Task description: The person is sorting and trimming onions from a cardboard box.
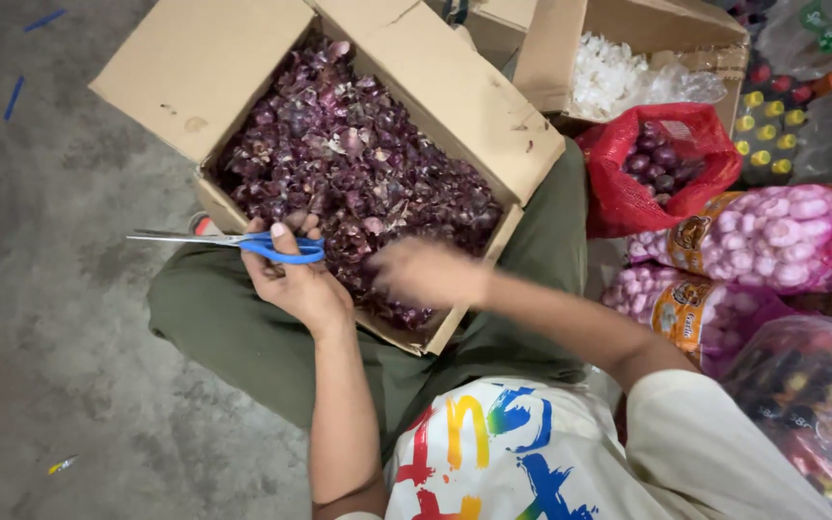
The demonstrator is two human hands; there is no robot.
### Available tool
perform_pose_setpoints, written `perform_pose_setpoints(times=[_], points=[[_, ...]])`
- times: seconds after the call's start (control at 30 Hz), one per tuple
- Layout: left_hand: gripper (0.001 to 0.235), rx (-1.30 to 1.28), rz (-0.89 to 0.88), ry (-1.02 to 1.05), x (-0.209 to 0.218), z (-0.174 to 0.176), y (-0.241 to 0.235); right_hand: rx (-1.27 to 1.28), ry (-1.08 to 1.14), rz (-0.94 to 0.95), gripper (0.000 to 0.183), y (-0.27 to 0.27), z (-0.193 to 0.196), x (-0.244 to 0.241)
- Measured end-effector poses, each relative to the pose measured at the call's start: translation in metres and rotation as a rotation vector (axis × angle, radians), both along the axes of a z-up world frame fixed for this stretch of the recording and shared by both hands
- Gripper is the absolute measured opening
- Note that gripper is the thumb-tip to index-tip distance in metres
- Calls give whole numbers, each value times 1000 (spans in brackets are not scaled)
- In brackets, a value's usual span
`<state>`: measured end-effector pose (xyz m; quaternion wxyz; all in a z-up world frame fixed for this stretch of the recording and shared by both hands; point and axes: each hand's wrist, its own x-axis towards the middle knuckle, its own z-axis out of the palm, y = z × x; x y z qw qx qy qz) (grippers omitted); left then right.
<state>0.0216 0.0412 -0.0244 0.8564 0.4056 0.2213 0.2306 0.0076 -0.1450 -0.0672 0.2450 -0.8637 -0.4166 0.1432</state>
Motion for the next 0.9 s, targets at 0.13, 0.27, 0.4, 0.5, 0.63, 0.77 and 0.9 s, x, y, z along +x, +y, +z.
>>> perform_pose_setpoints(times=[0.13, 0.27, 0.4, 0.5, 0.63, 0.77, 0.9], points=[[33, 54, 25, 44, -1, -3, 2, -41, -347, 153, 41, 59, -15, 6], [33, 1, 15, 2, -4, -4, 9, -363, -143, 268, 67, 58, -35, 41], [34, -43, 21, 29, -8, 1, 17, -389, -187, 213, 62, 28, -62, 61], [35, -54, 20, 11, -14, -4, 22, -159, -388, 120, 50, 13, -51, 64], [36, -65, 5, -11, -18, -5, 27, -221, -549, 87, 45, -21, -57, 81], [36, -83, 5, -17, -18, -8, 27, -458, -141, -296, 36, -61, -26, 90], [34, -45, -33, -15, -18, 1, 22, -376, -169, -410, 55, -43, 67, 68]])
